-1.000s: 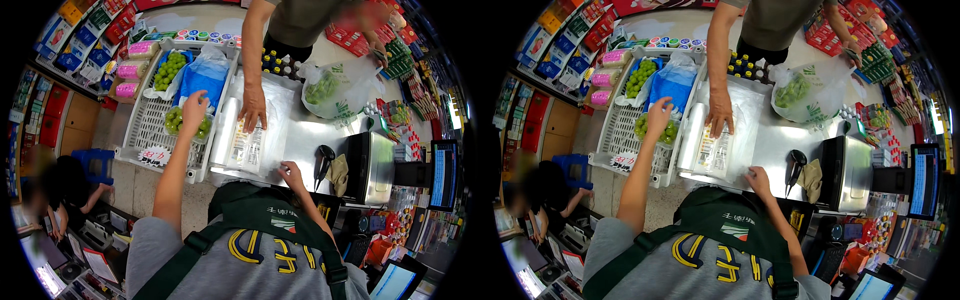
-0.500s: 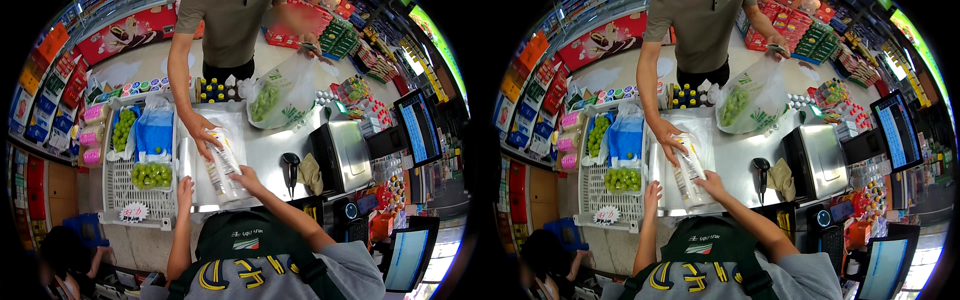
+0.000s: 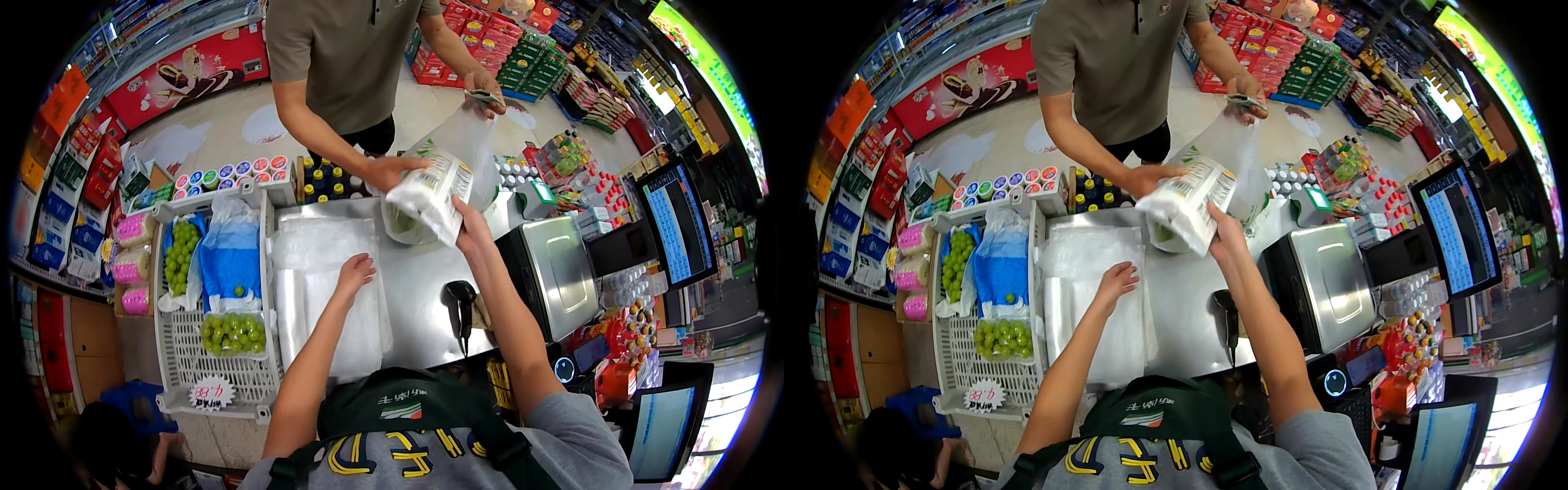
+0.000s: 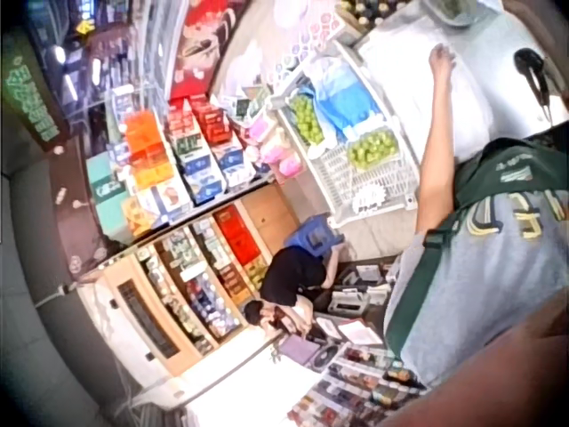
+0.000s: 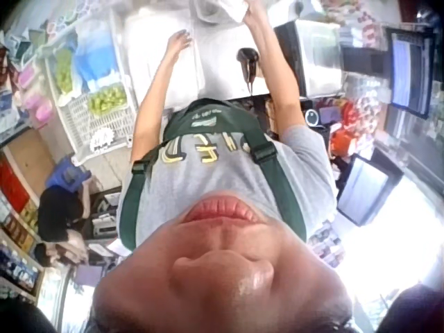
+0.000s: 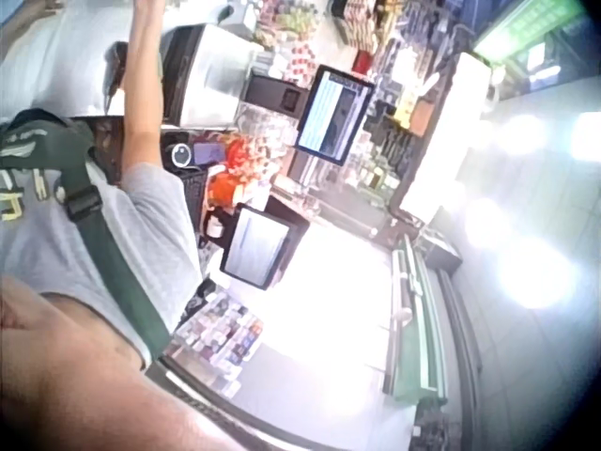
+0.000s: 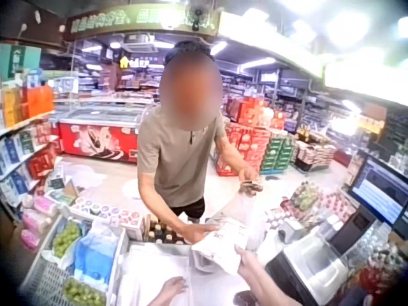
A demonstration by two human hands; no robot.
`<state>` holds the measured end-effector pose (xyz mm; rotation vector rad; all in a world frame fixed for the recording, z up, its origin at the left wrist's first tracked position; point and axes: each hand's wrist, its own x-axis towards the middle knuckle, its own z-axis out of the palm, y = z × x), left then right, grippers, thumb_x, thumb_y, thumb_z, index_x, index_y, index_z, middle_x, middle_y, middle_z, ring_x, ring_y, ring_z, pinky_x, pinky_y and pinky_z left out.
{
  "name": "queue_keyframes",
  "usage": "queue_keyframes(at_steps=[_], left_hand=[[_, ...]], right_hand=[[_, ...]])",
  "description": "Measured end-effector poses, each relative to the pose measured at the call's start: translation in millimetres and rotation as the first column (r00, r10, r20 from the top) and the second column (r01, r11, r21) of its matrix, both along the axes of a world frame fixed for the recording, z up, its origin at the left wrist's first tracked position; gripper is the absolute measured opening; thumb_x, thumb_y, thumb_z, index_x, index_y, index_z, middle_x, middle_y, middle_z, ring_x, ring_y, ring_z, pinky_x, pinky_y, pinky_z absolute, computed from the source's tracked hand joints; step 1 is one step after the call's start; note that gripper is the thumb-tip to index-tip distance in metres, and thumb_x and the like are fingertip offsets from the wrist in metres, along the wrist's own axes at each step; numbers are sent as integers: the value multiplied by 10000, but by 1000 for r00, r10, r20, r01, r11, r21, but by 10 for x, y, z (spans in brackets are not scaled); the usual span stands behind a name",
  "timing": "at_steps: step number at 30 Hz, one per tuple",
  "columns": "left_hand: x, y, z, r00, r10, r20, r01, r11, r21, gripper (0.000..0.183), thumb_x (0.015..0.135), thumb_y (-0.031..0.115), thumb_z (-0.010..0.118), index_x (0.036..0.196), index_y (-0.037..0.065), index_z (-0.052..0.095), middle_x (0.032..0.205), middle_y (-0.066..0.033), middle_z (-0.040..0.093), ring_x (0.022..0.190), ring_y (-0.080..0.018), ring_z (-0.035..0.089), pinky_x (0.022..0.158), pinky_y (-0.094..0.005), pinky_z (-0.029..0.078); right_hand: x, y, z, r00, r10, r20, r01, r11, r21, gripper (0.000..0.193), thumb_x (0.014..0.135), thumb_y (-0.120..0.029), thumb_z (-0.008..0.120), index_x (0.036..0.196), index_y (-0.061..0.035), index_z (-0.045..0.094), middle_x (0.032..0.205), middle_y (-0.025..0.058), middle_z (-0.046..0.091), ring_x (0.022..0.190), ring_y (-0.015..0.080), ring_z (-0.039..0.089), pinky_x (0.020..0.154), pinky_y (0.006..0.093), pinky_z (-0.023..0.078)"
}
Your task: The person scans various grocery items including vegetables and packaged goods using a barcode scanner, weighs produce on a digital scale, and bags the items. They then process a cash payment by typing on a keyboard, opening the cash drawer, and handling banknotes to provide change to a customer.
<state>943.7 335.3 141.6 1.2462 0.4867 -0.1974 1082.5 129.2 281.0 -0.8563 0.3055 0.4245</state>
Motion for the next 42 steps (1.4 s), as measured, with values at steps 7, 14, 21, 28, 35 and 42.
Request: queue_keyframes(at_steps=[7, 14, 21, 28, 35, 42], left_hand=[[1013, -510, -3, 974, 205, -99, -219, 963, -160, 562, 853, 340, 586, 1290, 60, 370, 1170, -77, 463, 973, -187, 487, 766, -319, 480], [1197, -635, -262, 950, 311, 29, -312, 950, 35, 231, 853, 196, 593, 1001, 24, 550, 889, -35, 596, 770, -114, 543, 658, -244, 438], [1018, -861, 205, 963, 228, 142, -207, 967, -148, 129, 868, 123, 573, 971, 46, 565, 762, 38, 556, 674, -42, 493, 591, -189, 382], [950, -1136, 640, 968, 129, 213, -96, 982, -160, 142, 864, 127, 574, 960, 23, 579, 766, 17, 579, 673, -50, 512, 604, -198, 402], [1015, -1186, 498, 974, 133, 184, -114, 987, -114, 157, 876, 149, 563, 964, 20, 585, 815, -8, 599, 707, -74, 546, 625, -217, 433], [929, -1047, 696, 993, 43, 106, -33, 996, -86, 192, 870, 165, 571, 1016, 40, 579, 865, -14, 612, 744, -93, 568, 667, -225, 455]], right_hand=[[1132, 0, 298, 973, -148, -180, 144, 989, -35, 237, 937, -139, 384, 1120, -2, 447, 1033, 162, 558, 881, 303, 577, 764, 448, 507], [1978, -114, 113, 938, -224, -264, 237, 971, 18, 157, 879, -152, 437, 996, -73, 506, 854, 79, 581, 710, 227, 557, 599, 360, 474], [1489, -202, -64, 911, -268, 313, 376, 852, -365, 373, 902, -224, 464, 1205, -9, 437, 1058, 119, 581, 902, 216, 568, 833, 354, 432], [403, -664, -400, 641, 564, 521, 328, 414, -850, 466, 800, -247, 630, 1179, -6, 509, 1078, 116, 590, 975, 216, 558, 897, 347, 390], [-329, -509, -303, 376, 916, 137, 505, -79, -859, 403, 700, -256, 706, 1042, -88, 573, 945, 93, 610, 959, 270, 550, 974, 485, 291], [-266, -460, -498, 485, 806, 340, 538, 31, -842, 143, 742, -147, 647, 776, -16, 599, 780, 136, 597, 775, 306, 577, 738, 390, 429]])
